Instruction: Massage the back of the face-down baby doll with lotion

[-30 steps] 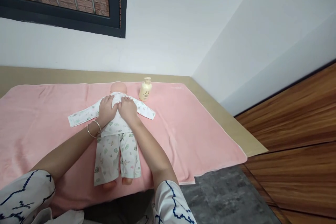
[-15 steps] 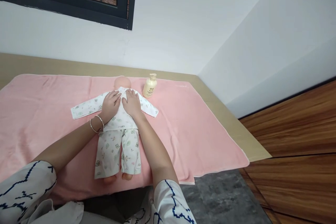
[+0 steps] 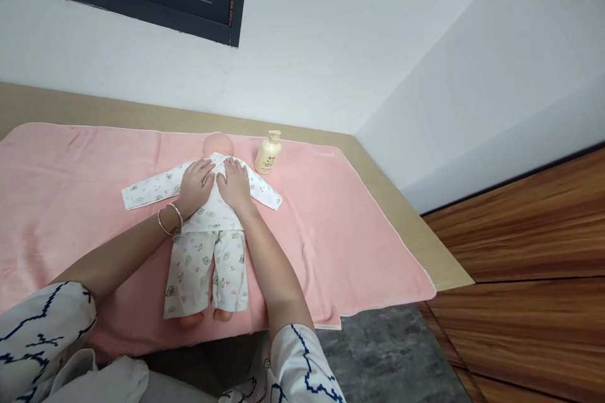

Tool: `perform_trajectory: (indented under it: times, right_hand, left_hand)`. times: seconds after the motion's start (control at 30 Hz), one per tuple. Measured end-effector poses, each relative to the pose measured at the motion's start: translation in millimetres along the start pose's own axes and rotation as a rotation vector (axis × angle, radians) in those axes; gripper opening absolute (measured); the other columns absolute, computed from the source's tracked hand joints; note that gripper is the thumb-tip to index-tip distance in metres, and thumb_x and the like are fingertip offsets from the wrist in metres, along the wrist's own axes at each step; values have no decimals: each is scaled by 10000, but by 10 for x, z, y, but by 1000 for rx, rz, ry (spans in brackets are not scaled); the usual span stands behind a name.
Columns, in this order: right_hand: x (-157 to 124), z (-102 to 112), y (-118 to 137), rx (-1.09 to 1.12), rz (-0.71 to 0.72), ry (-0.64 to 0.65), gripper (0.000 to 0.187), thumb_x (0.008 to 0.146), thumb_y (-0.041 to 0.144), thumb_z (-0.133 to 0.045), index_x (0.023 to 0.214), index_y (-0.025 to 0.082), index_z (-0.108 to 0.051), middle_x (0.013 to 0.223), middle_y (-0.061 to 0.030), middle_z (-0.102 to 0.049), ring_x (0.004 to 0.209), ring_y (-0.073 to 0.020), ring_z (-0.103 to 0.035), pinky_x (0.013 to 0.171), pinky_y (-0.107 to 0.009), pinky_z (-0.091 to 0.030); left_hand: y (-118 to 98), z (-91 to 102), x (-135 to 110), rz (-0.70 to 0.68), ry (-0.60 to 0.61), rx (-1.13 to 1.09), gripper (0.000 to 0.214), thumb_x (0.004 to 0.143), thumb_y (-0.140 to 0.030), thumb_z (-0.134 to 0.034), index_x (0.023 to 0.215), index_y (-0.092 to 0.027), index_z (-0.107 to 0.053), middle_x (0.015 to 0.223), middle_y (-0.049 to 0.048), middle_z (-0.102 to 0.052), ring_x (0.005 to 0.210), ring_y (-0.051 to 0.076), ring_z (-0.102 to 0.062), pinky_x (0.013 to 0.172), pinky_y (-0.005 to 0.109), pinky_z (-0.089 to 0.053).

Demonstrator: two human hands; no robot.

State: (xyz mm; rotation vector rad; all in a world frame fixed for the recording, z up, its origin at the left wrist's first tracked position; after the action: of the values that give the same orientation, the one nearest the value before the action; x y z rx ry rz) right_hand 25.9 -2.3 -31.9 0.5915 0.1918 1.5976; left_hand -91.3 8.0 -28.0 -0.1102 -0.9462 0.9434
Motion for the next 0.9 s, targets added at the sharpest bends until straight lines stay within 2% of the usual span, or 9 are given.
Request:
perform_trajectory:
  times: [0.1,0.17,0.33,0.4,0.53,0.73,0.9]
  right_hand:
    - [-19,46,52,-8,24,10,515,1020,279,-351,1512,152,-432,1611,-116,-390,1521,-285,-305,1260,-505,-200]
    - [-40,120,124,-15,58,-1,485,1014,250,-364,1476,169,-489,1582,-116,-439,1502,-289,-343,1250,-520,-223]
    - [-106,319,316,-7,129,-127,488,949,188,-452,1428,150,-543,1606,-127,-395,1517,-281,-315,1263,-511,-216]
    - [-123,268,389,-16,172,-121,480,957,219,-463,1425,153,-546,1606,-122,-397,1526,-276,-298,1270,-511,-198]
    - [-132,48,448,-45,221,2,464,984,279,-459,1429,178,-544,1584,-120,-434,1519,-294,-311,1260,-558,-197]
    - [-167,217,441,-3,181,-124,508,974,261,-455,1464,135,-495,1614,-138,-377,1530,-275,-292,1274,-513,-194]
    - [-193,-1,552,-29,240,42,466,996,231,-392,1425,139,-549,1579,-135,-438,1527,-288,-299,1271,-539,-183]
  left_hand:
    - [11,17,-16,9,-9,-46,435,1008,-336,-334,1262,-169,-646,1344,126,-656,1321,274,-548,1173,529,-394]
    - [36,58,-36,12,-63,-86,500,1035,-384,-262,1315,-153,-605,1364,142,-638,1353,276,-524,1183,533,-379]
    - [136,133,-117,22,-210,-191,615,1046,-515,-178,1358,-154,-567,1400,155,-608,1412,275,-477,1207,523,-351]
    - [157,129,-133,15,-225,-210,630,1046,-526,-167,1354,-149,-566,1388,164,-616,1401,274,-492,1202,522,-359]
    - [185,114,-137,16,-222,-211,636,1047,-525,-159,1350,-141,-566,1374,174,-625,1383,281,-510,1187,535,-376]
    - [187,119,-153,25,-234,-232,608,1047,-523,-189,1339,-151,-571,1359,167,-631,1370,274,-517,1185,522,-384]
    - [201,125,-159,46,-240,-225,617,1048,-512,-167,1319,-145,-583,1335,166,-643,1347,278,-534,1177,537,-391]
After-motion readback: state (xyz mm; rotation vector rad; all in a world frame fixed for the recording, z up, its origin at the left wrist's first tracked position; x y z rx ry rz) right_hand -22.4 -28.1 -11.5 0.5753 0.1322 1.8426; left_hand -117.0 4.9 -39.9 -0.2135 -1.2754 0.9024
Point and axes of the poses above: each hand's wrist, its own x-axis towards the middle knuckle, its own z-axis out of the back of the hand, y = z × x, the point moved 10 cm from there along x, towards the middle knuckle
